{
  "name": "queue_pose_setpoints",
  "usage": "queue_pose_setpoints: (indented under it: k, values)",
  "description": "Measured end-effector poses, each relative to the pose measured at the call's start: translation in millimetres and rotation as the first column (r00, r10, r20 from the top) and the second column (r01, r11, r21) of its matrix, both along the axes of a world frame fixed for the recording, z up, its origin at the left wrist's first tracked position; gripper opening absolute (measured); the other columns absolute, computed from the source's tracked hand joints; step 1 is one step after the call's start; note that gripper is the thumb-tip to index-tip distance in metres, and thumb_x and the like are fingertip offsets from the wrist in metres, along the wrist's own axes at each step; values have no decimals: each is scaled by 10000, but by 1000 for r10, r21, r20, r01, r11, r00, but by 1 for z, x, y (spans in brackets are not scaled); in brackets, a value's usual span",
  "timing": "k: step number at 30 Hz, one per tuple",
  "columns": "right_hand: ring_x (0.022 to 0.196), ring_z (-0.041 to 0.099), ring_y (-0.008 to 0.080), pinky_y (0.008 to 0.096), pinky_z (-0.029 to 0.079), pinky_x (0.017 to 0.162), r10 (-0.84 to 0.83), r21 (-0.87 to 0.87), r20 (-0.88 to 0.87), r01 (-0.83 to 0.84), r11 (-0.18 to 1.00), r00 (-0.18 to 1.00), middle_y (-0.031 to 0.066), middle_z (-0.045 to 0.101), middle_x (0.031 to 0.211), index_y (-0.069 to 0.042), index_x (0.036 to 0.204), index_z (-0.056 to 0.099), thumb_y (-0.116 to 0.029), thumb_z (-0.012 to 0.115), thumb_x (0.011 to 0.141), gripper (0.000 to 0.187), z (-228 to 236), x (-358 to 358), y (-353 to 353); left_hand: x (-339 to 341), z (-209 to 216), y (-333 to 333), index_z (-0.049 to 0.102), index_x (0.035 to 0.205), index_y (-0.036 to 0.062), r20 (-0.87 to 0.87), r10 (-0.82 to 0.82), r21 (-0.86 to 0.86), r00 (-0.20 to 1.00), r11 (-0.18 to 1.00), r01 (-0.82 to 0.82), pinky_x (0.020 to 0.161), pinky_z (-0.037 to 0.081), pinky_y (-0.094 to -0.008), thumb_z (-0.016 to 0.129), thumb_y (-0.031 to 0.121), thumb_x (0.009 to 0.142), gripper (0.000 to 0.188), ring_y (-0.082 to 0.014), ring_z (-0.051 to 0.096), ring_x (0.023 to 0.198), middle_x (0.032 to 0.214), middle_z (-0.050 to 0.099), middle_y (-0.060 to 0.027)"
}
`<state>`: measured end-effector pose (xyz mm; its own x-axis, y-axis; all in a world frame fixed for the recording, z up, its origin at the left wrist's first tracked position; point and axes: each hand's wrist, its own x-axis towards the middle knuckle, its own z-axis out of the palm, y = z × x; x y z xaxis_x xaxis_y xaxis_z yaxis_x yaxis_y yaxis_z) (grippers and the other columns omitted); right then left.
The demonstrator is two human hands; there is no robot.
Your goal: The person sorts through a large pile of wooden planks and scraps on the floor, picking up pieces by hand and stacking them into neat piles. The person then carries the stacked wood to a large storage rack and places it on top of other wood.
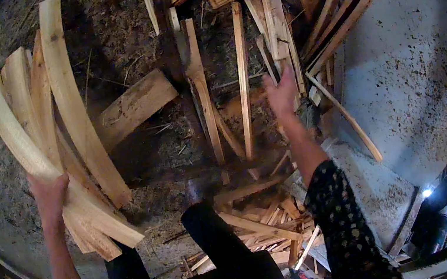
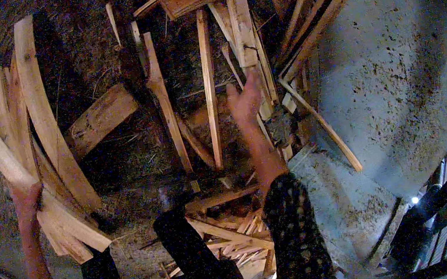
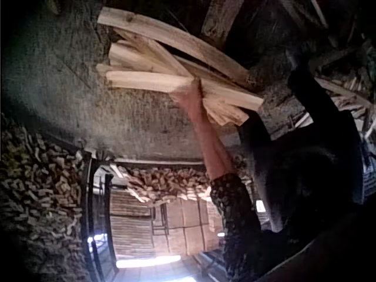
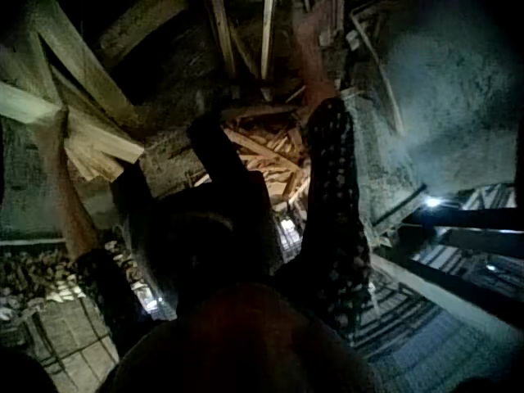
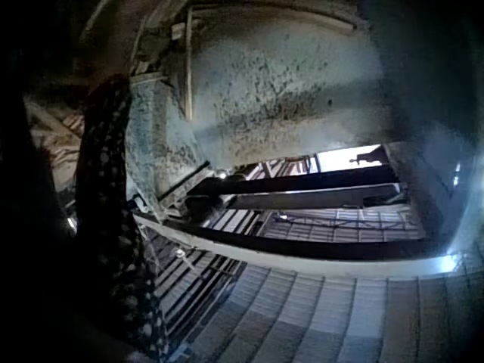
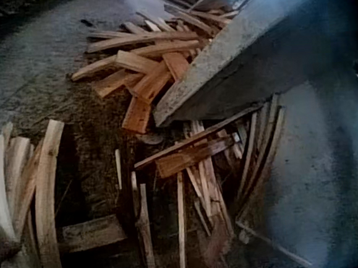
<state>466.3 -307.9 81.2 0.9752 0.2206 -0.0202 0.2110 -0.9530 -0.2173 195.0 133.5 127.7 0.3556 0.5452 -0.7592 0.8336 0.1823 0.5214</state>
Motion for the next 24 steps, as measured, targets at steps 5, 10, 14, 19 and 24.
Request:
queue_pose_setpoints:
  k: [5,10,14,19,24]
  values:
    - [959,486,336,359,384,825,-67,-265,-55,50,963,996,214,502,1046,51,1114,410,-193,620,696,527,-13,102,-7,-7,-20,1,279,1180,2,-20,-128,191,992,973,129,795,403,-328,578,78,629,631,-229,452,945,1065,400,-147]
    - [770,549,214,290,435,707,-112,101,-384,162,982,917,115,577,840,13,987,505,-222,598,719,368,9,71,24,9,-3,-5,274,1188,-5,-49,-169,208,984,962,175,824,381,-344,594,99,625,656,-247,422,974,1065,375,-158]
    - [650,469,122,261,402,585,-87,263,-822,511,818,562,22,507,750,-35,1025,429,-180,559,702,377,79,-46,62,-2,-11,-2,263,1197,-1,-47,-136,162,990,976,142,819,383,-346,603,113,625,675,-248,418,970,1051,373,-152]
    - [971,462,183,327,433,767,286,127,-958,856,501,-25,85,444,1030,-23,1144,323,-176,640,659,599,159,-225,116,-8,-23,3,252,1201,-11,-165,-119,129,979,982,141,812,386,-355,609,139,629,691,-260,405,981,1059,369,-157]
    - [960,463,187,329,391,805,413,348,-882,905,244,227,86,425,1032,-23,1268,132,-176,603,739,725,163,-314,207,-21,-27,9,244,1209,-1,-54,-305,285,951,908,308,807,387,-375,603,184,653,688,-290,429,977,1112,368,-175]
